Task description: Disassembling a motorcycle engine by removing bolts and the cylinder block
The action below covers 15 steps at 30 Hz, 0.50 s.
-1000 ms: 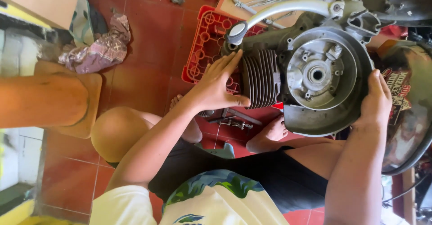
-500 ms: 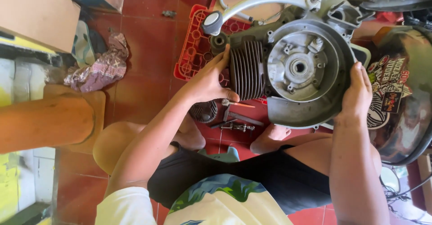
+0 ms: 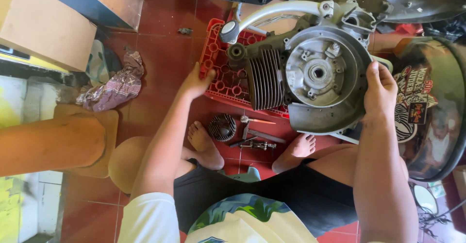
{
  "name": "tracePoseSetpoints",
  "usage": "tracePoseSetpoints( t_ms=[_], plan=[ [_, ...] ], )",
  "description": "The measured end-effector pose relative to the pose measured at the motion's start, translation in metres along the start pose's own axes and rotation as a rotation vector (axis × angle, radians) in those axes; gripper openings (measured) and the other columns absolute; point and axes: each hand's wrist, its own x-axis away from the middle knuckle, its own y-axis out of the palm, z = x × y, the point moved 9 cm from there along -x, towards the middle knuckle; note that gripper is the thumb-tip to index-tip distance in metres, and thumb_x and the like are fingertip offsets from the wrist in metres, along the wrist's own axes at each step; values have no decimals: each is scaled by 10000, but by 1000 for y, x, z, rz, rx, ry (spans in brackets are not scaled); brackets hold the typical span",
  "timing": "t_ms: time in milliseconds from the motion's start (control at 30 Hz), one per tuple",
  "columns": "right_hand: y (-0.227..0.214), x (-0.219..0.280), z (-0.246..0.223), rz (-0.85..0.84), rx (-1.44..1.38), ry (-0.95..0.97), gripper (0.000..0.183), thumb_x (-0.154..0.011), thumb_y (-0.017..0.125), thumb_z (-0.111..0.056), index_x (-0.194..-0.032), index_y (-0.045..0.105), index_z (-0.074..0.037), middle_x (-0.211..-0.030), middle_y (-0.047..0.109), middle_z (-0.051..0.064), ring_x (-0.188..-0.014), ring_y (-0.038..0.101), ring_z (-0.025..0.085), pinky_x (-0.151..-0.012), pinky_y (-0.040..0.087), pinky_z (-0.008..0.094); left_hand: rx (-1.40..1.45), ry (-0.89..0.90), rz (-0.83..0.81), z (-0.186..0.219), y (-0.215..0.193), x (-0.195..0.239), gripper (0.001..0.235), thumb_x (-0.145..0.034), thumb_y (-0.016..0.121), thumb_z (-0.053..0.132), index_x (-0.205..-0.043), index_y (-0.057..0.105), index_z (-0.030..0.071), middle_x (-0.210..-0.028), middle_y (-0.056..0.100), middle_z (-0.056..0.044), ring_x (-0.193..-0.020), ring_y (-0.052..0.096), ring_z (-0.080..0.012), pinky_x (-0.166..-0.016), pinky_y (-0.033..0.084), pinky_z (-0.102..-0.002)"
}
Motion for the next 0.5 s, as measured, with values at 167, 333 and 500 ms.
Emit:
tracePoseSetpoints(
  t_ms=[167,333,500],
  plan=[
    [11,-23,-20,-63,129,-97,377,-1062,579,-516,-1197,721,-194,-1005,693,-115,-901,589,-9,-788,504,177,-211,-104,-8,-36,43,-12,1110,-897,623,687,-1632,68,67,-1553,385,-253,-1337,458,-493,-1064,429,-570],
    [17,-15,-55,94,131,-39,547,-948,428,-621,-1103,805,-257,-1008,795,-98,-935,743,11,-862,617,163,-268,-150,-20,-34,38,-13,1129,-890,596,745,-1642,67,91,-1494,430,-254,-1276,506,-454,-977,495,-537],
    [-15,35,-77,388,173,-682,414,-1077,477,-371,-1122,695,-22,-1013,723,110,-917,691,202,-819,585,321,-204,-138,-84,-30,37,-12,1133,-917,636,677,-1619,38,19,-1594,283,-254,-1416,346,-444,-1099,396,-546]
  ],
)
